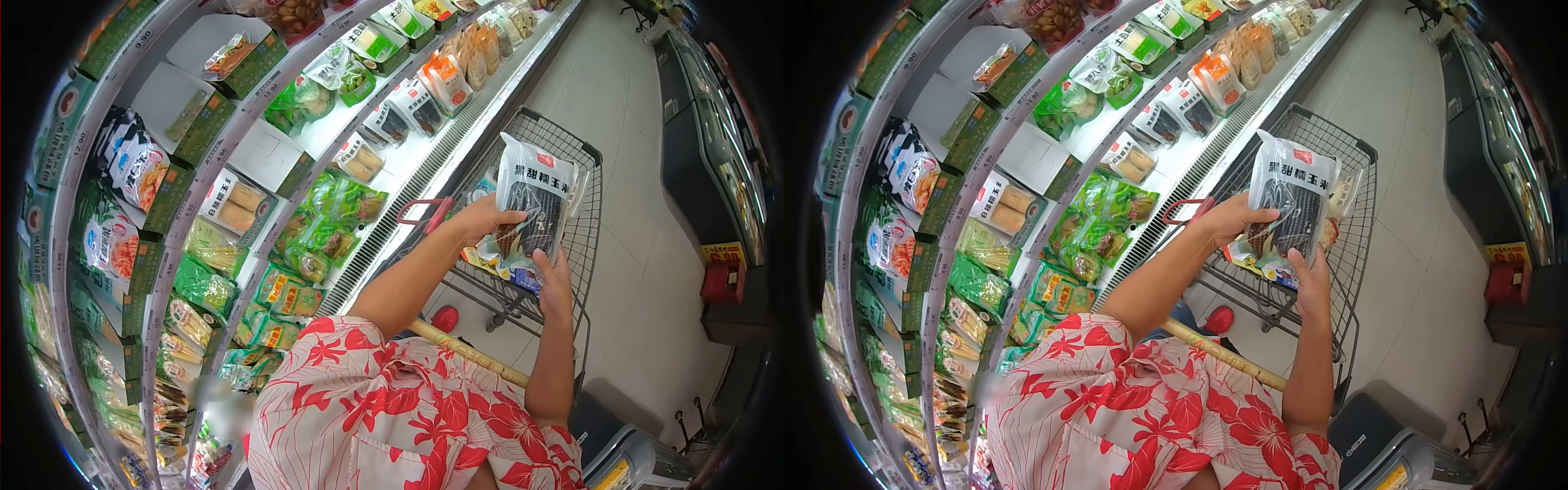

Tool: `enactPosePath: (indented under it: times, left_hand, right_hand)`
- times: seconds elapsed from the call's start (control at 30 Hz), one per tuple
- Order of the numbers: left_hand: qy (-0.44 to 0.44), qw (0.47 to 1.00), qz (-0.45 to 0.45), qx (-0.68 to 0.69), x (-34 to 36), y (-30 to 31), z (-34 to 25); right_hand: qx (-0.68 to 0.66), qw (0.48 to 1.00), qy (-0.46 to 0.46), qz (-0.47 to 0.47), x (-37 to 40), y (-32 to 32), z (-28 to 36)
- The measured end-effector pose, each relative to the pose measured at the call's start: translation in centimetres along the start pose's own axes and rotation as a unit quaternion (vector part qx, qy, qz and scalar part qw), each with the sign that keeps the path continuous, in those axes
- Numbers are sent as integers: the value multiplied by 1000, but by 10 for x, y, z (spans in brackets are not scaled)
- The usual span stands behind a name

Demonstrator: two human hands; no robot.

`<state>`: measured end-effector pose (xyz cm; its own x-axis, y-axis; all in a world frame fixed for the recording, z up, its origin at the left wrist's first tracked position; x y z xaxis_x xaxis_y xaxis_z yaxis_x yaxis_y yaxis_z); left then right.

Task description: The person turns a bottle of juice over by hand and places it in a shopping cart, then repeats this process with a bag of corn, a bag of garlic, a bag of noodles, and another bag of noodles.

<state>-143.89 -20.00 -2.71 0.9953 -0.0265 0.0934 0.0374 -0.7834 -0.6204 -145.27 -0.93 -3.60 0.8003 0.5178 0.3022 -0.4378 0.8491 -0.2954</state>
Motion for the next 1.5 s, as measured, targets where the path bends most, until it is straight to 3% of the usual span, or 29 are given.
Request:
enactPosePath:
  times: [0.17,0.23,0.33,0.47,0.6,0.73,0.8,0.83,0.9,0.97,1.0,1.03,1.07,1.1,1.13,1.3,1.5]
  left_hand:
    - [-23,985,-144,-96,30,9,-9]
    - [-30,972,-208,-102,67,17,-43]
    - [-119,956,-254,-86,116,47,-93]
    - [-216,915,-329,-90,177,107,-157]
    - [-222,874,-422,-92,222,194,-196]
    - [-230,855,-460,-57,244,253,-231]
    - [-246,781,-557,-141,249,272,-247]
    - [-198,764,-597,-145,252,283,-252]
    - [-239,660,-696,-153,248,303,-252]
    - [-332,660,-638,-218,247,327,-255]
    - [-375,670,-615,-179,244,319,-262]
    - [-369,663,-636,-138,241,314,-265]
    - [-363,759,-525,-128,234,316,-272]
    - [-357,777,-501,-131,209,308,-282]
    - [-355,788,-485,-133,206,309,-285]
    - [-345,813,-448,-137,157,294,-312]
    - [-346,807,-459,-132,157,300,-315]
  right_hand:
    - [10,994,-86,62,-4,-20,6]
    - [26,984,-129,118,-13,-50,10]
    - [75,968,-83,224,-36,-126,25]
    - [72,923,-120,358,-89,-239,18]
    - [213,877,-132,411,-128,-351,-9]
    - [231,858,-122,442,-177,-433,-45]
    - [232,863,-90,440,-196,-463,-49]
    - [226,852,-97,462,-197,-477,-49]
    - [190,850,-98,482,-204,-503,-55]
    - [175,865,-35,469,-215,-526,-69]
    - [196,869,-5,454,-227,-541,-87]
    - [224,878,80,415,-229,-553,-90]
    - [375,826,235,349,-249,-580,-116]
    - [404,795,281,354,-234,-586,-93]
    - [358,799,315,365,-226,-592,-79]
    - [371,820,311,305,-247,-557,-38]
    - [376,828,292,297,-256,-559,-38]
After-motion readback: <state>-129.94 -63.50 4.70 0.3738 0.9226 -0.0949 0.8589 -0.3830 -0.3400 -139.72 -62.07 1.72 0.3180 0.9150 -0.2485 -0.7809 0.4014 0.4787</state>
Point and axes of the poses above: each hand's wrist, its own x-axis away from the middle knuckle, its own y-axis out of the back of the hand, z = x × y, the point moved 2 cm from there along -x, towards the middle knuckle, and after that the axes turned 7 degrees about -y, right-handed, at the moved point
